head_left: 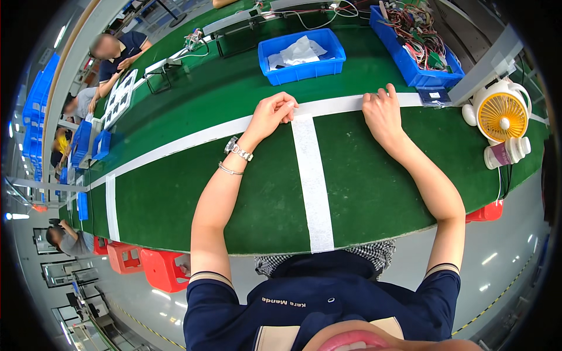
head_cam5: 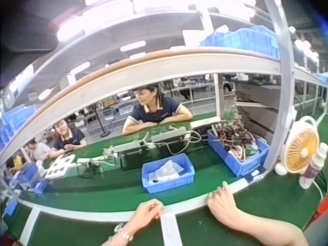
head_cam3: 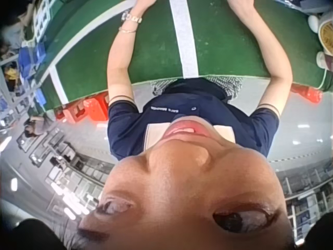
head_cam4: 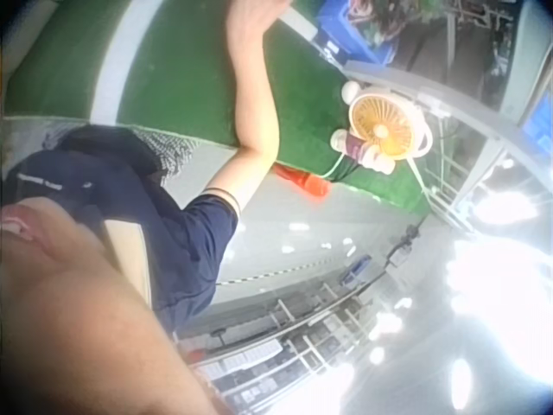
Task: Applying and smoothing out white tape strips on a green workbench surface in a factory production line.
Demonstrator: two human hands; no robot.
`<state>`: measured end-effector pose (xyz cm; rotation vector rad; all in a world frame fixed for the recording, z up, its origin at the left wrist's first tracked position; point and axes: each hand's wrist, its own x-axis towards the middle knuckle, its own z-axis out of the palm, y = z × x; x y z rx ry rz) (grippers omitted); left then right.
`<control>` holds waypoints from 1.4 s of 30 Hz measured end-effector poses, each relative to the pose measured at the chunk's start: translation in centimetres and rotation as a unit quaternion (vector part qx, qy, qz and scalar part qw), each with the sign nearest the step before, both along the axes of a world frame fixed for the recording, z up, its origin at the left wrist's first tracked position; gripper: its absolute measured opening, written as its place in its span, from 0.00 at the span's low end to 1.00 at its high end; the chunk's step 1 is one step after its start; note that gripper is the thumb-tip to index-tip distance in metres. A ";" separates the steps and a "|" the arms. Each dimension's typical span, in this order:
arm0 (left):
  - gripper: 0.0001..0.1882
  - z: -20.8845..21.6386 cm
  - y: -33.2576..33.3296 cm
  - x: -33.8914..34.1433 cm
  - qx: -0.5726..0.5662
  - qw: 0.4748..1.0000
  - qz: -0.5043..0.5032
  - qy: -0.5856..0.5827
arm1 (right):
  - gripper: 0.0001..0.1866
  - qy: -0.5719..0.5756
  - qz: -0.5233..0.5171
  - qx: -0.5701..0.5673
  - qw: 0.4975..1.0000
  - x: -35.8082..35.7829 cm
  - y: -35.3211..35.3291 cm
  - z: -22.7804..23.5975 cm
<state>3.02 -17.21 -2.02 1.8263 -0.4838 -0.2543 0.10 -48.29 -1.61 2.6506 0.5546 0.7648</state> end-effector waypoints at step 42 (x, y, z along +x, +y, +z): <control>0.12 0.0 -0.2 -0.2 0.008 1.000 -0.001 -0.002 | 0.01 0.024 0.124 0.134 0.983 -0.5 1.6 0.1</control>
